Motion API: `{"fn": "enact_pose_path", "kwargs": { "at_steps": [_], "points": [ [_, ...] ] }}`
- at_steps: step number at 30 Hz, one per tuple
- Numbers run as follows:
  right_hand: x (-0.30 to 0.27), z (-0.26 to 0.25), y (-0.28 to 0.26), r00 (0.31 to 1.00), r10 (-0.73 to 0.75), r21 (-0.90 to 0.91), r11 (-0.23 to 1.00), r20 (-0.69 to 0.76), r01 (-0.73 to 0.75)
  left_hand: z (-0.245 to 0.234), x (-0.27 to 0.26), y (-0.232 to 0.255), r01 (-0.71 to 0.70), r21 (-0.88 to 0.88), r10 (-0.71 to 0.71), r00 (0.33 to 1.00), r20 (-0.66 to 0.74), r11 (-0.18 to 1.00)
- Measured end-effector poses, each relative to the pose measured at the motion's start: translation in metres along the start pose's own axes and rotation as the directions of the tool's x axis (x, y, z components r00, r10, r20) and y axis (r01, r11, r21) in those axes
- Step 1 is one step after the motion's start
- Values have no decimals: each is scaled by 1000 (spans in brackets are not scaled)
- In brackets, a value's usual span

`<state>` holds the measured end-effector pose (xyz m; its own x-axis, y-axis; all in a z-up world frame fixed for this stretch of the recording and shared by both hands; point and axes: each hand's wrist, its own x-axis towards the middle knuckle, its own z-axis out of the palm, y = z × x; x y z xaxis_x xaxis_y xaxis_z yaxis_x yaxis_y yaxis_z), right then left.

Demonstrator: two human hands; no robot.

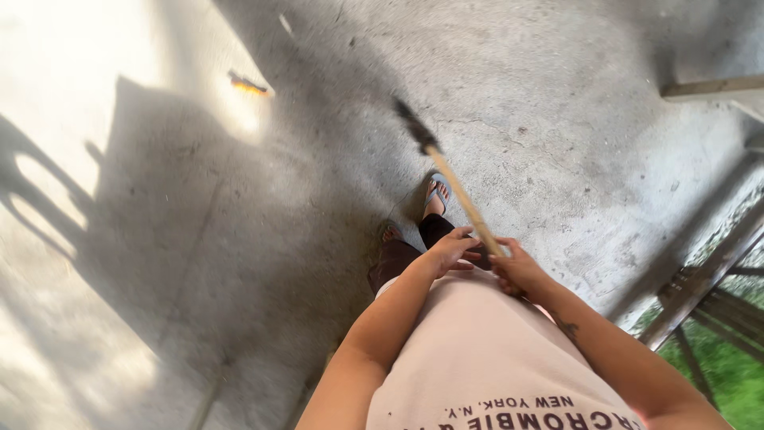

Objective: The person sweeps a concrete floor with a broom, moving debris toward a corner. The person navigates around a parked motorcycle and a green tarp while sweeping.

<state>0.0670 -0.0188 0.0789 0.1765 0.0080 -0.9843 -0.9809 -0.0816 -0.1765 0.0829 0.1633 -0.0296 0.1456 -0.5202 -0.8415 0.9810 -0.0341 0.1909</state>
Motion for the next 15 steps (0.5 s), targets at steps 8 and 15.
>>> {"fn": "enact_pose_path", "kwargs": {
  "at_steps": [8,15],
  "points": [
    [41,-104,36,938,73,388,919,-339,68,19,33,58,1,139,-6,999,31,990],
    [175,-52,-10,935,288,678,731,-209,-74,-54,-4,67,55,61,-41,976,-213,997]
  ]
}}
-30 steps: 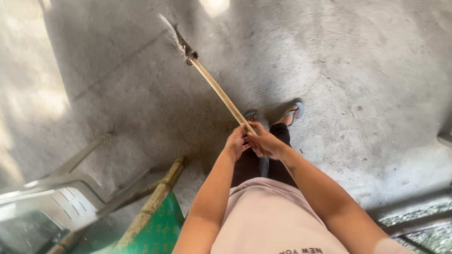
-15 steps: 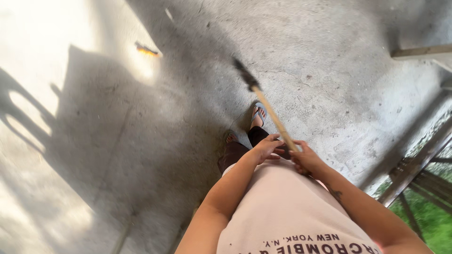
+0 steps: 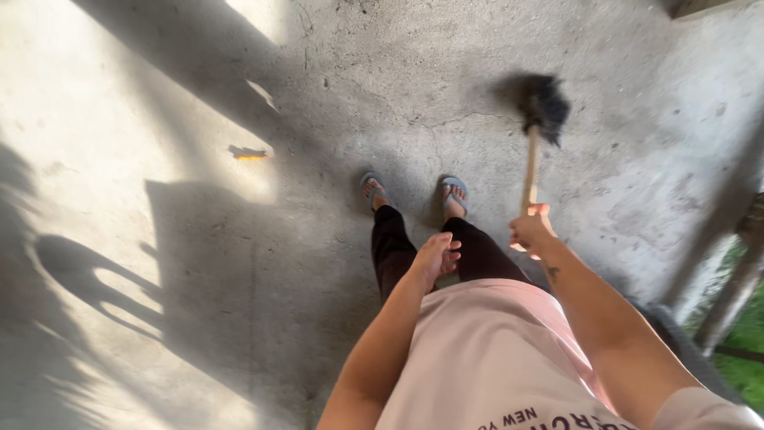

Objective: The person sweeps a concrete floor with a broom, moving debris toward a corner. The person navigates around a parked motorcycle and a green tarp while sweeping.

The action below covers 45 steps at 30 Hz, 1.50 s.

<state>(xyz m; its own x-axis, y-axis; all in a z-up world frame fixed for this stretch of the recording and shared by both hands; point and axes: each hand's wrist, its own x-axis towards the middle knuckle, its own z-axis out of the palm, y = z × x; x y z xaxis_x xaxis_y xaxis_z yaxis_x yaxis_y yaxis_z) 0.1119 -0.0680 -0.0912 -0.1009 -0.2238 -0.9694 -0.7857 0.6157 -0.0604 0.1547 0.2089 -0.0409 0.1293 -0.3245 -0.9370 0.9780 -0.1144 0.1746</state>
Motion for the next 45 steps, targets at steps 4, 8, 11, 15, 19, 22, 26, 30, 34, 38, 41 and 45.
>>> {"fn": "enact_pose_path", "kwargs": {
  "at_steps": [4,8,11,15,19,22,26,30,34,38,41,45],
  "points": [
    [-7,165,80,948,-172,-630,713,268,308,-74,-10,3,20,-141,-38,991,-130,990],
    [-61,268,98,811,-167,-690,446,561,570,-150,-33,26,-10,-200,-37,972,-231,980],
    [-93,304,82,731,-134,-632,413,669,655,-197,-51,63,-31,-200,-29,958,-286,979],
    [-115,246,75,622,-310,-542,310,719,781,-227,-58,75,-71,-221,15,969,-247,973],
    [-154,147,65,503,-605,-428,279,617,860,-223,-29,72,3,-205,-41,982,-183,979],
    [-161,118,45,934,-341,-621,711,106,330,-203,-3,74,18,-173,-34,996,-88,985],
    [-85,138,10,907,-404,-454,834,-118,313,-174,15,85,-26,-55,28,999,39,998],
    [-3,227,4,940,-341,-557,785,-22,272,-177,16,97,-70,-49,72,996,50,996],
    [-29,338,54,902,-335,-817,416,271,400,-221,13,101,-91,-231,61,989,-132,969],
    [-111,387,49,793,-180,-629,518,582,579,-269,-4,113,-180,-374,74,957,-281,910],
    [-149,379,46,712,-207,-578,456,671,676,-291,-25,133,-234,-364,136,951,-277,901],
    [-157,304,28,608,-394,-475,389,689,790,-276,-31,154,-216,-305,148,962,-230,927]
  ]
}}
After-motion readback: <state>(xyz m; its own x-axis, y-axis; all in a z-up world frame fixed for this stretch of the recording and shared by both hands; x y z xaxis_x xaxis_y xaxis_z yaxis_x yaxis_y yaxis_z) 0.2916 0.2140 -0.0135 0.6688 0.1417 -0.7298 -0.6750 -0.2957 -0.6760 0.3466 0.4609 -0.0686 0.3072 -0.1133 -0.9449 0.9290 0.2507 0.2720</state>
